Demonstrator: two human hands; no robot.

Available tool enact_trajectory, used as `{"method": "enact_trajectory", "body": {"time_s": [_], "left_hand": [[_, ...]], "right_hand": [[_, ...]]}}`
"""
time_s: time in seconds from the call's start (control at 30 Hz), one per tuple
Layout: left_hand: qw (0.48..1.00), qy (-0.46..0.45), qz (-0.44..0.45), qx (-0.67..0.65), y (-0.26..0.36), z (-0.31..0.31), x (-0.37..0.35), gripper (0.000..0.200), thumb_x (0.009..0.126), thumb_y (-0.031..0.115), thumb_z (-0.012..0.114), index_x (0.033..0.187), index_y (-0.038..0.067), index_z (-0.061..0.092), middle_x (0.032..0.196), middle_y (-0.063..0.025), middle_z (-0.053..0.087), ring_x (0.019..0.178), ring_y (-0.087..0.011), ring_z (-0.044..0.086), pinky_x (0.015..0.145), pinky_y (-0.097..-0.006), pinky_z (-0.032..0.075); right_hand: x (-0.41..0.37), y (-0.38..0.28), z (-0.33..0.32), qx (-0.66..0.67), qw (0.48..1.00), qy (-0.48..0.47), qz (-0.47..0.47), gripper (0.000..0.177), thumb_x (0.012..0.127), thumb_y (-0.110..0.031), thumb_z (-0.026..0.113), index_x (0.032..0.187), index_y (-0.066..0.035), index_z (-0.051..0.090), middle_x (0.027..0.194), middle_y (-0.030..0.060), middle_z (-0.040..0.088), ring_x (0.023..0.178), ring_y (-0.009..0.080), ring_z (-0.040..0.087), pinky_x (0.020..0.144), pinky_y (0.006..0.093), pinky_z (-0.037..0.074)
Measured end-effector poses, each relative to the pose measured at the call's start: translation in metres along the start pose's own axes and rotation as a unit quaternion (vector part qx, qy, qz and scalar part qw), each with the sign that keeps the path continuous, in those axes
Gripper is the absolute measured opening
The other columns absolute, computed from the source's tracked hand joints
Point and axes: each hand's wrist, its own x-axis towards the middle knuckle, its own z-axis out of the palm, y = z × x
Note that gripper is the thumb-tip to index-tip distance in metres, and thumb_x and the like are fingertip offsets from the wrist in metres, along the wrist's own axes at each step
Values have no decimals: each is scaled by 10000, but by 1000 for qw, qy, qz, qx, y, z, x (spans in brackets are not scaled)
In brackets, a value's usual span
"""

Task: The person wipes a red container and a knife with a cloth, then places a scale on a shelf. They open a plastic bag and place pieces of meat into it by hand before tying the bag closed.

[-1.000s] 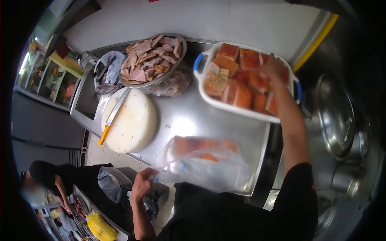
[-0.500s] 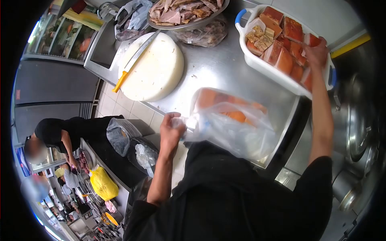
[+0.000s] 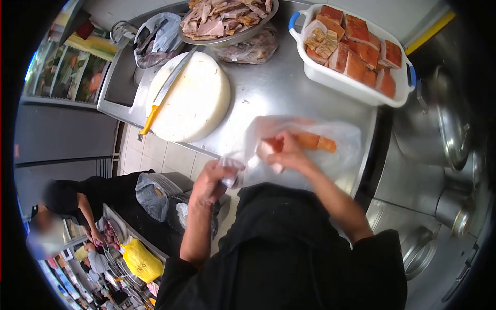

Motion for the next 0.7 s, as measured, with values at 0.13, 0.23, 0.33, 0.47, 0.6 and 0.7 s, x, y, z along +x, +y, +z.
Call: {"method": "enact_trajectory", "body": {"time_s": [0.13,0.23,0.33,0.47,0.6,0.7], "left_hand": [[999,29,23,-25,-8,-6,-1,259,744,43,679,975,-74,672,748,-78,635,628,-165,585,621,-287,473],[999,4,31,-5,-7,-14,-1,259,759,39,677,997,-63,666,762,-72,638,648,-151,586,656,-288,483],[1000,-7,17,17,-7,-16,-2,254,778,32,673,1016,-56,664,805,-75,648,694,-156,604,695,-301,494],[997,-29,37,61,-16,-16,-2,260,789,9,670,1040,-55,655,857,-84,657,762,-171,629,740,-309,499],[997,-41,65,19,-17,-26,-4,267,790,-12,663,1054,-46,637,882,-96,658,793,-195,641,756,-323,505],[996,-51,69,-31,-20,-38,3,267,794,-18,657,1058,-42,624,883,-108,654,747,-214,641,749,-357,516]], "right_hand": [[-4,10,65,-19,989,141,34,821,596,-223,789,1239,28,345,1192,271,452,1144,412,482,977,446,426],[-8,21,93,-26,976,218,0,760,611,-188,789,1191,8,338,1174,271,412,1143,436,429,998,475,387],[2,27,114,-73,954,288,-42,716,619,-163,797,1156,-7,352,1141,260,413,1130,438,409,1005,483,362],[12,38,130,-89,909,387,-127,695,648,-186,817,1150,-18,368,1131,248,418,1127,422,410,1003,482,355],[-10,48,109,-42,939,304,-156,592,685,-219,830,1080,-31,431,1142,218,448,1127,408,430,995,492,360],[-33,66,94,-175,954,206,-130,467,725,-257,827,998,-40,517,1021,180,564,1027,393,542,906,465,441]]}}
